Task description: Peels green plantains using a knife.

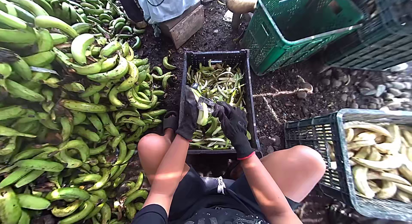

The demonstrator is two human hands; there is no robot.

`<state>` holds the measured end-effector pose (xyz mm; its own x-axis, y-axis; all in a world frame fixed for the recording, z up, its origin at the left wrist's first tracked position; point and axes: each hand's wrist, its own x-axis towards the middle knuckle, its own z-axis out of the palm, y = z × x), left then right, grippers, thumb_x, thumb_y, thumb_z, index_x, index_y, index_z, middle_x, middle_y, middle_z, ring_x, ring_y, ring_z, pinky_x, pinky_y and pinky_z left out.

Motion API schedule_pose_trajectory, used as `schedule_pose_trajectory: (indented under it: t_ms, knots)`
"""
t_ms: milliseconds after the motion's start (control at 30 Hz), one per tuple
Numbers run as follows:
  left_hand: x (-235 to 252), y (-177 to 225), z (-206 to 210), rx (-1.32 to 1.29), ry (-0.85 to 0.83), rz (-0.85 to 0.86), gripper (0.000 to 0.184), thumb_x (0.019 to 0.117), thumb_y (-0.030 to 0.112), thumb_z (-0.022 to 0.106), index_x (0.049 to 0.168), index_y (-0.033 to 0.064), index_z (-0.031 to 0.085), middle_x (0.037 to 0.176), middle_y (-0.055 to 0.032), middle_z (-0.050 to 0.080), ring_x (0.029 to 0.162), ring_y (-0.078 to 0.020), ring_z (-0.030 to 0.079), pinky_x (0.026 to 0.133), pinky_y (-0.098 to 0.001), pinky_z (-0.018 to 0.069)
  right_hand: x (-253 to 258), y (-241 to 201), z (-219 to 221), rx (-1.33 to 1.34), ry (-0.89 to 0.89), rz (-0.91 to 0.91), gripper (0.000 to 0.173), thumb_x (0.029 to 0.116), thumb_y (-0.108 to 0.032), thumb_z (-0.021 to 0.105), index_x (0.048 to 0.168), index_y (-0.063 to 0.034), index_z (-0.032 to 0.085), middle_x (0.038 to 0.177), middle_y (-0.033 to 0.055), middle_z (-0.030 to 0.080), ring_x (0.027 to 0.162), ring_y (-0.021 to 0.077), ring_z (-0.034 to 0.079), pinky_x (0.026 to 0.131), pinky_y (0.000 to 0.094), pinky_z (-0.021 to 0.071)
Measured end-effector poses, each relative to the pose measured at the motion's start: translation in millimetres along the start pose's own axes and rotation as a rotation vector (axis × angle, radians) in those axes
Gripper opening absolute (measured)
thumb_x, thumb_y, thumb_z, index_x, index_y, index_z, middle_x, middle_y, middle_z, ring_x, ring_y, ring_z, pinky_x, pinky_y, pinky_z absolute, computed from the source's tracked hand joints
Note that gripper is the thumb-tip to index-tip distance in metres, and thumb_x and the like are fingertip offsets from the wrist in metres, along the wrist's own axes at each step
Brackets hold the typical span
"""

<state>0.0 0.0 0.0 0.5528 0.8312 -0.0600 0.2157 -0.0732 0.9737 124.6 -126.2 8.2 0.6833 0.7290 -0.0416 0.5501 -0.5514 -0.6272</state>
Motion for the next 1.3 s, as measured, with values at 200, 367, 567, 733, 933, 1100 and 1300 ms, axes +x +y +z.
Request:
schedule_pose_trajectory:
  t_ms: [200, 367, 567, 733, 933, 1100, 1300]
  knots:
    - [2, 12, 0, 0.007, -0.231, 0.007, 0.056, 0.1087, 0.053, 0.026, 0.153, 0.0231, 0.042, 0.139, -0.0058, 0.059, 0.117, -0.0164, 0.061, 0.096, -0.0447, 0.0534, 2, 2, -6, 0.078, -0.078, 0.106, 0.06, 0.1011, -0.067, 0.04, 0.142, -0.0285, 0.061, 0.128, 0.0208, 0.065, 0.119, 0.046, 0.059, 0.088, 0.0716, 0.0457]
    - [1, 25, 16, 0.115, -0.398, -0.051, 0.067, 0.1096, 0.051, 0.013, 0.143, 0.0073, 0.052, 0.12, -0.0161, 0.065, 0.105, -0.02, 0.064, 0.094, -0.0438, 0.0524, 3, 17, -17, 0.285, -0.168, 0.194, 0.069, 0.1031, -0.071, 0.025, 0.135, -0.0228, 0.063, 0.114, 0.0181, 0.07, 0.102, 0.0424, 0.066, 0.081, 0.0713, 0.0481]
    - [-6, -2, 7, -0.239, 0.074, -0.254, 0.063, 0.1028, 0.067, 0.031, 0.147, 0.0256, 0.048, 0.136, -0.0044, 0.06, 0.116, -0.0195, 0.06, 0.094, -0.0495, 0.0527, -10, 16, 12, 0.042, 0.017, -0.085, 0.056, 0.0984, -0.057, 0.055, 0.14, -0.0203, 0.063, 0.127, 0.023, 0.065, 0.122, 0.047, 0.057, 0.097, 0.0697, 0.0434]
    - [-13, 12, 7, -0.265, 0.116, -0.353, 0.05, 0.1113, 0.041, 0.031, 0.154, 0.015, 0.037, 0.147, -0.0097, 0.05, 0.13, -0.0193, 0.052, 0.106, -0.0431, 0.0467, -20, 26, 23, -0.034, 0.19, -0.207, 0.057, 0.0891, -0.054, 0.067, 0.137, -0.0225, 0.068, 0.128, 0.0274, 0.063, 0.123, 0.0539, 0.053, 0.095, 0.0723, 0.0404]
    - [6, 7, 15, -0.261, 0.04, -0.222, 0.054, 0.1087, 0.052, 0.031, 0.141, 0.0146, 0.054, 0.121, -0.0063, 0.065, 0.103, -0.0133, 0.064, 0.087, -0.0382, 0.0563, -10, 11, -7, 0.018, -0.127, -0.022, 0.054, 0.1006, -0.067, 0.041, 0.136, -0.032, 0.064, 0.117, 0.0161, 0.068, 0.11, 0.0411, 0.062, 0.084, 0.0675, 0.0478]
    - [-8, 11, 3, 0.023, -0.057, -0.052, 0.056, 0.1097, 0.051, 0.024, 0.154, 0.0213, 0.04, 0.145, -0.0062, 0.054, 0.125, -0.0182, 0.056, 0.103, -0.0481, 0.0479, -10, 10, 0, -0.013, -0.066, 0.009, 0.059, 0.099, -0.064, 0.047, 0.141, -0.0265, 0.062, 0.125, 0.0214, 0.065, 0.118, 0.0451, 0.059, 0.09, 0.0677, 0.0461]
    - [-6, 24, 11, 0.228, -0.316, 0.114, 0.056, 0.1101, 0.043, 0.029, 0.153, 0.0087, 0.041, 0.14, -0.0186, 0.057, 0.124, -0.0265, 0.059, 0.104, -0.0502, 0.0472, 12, 16, -15, 0.249, -0.248, 0.121, 0.069, 0.1067, -0.063, 0.023, 0.131, -0.0139, 0.065, 0.117, 0.0182, 0.07, 0.11, 0.0385, 0.066, 0.09, 0.0672, 0.0494]
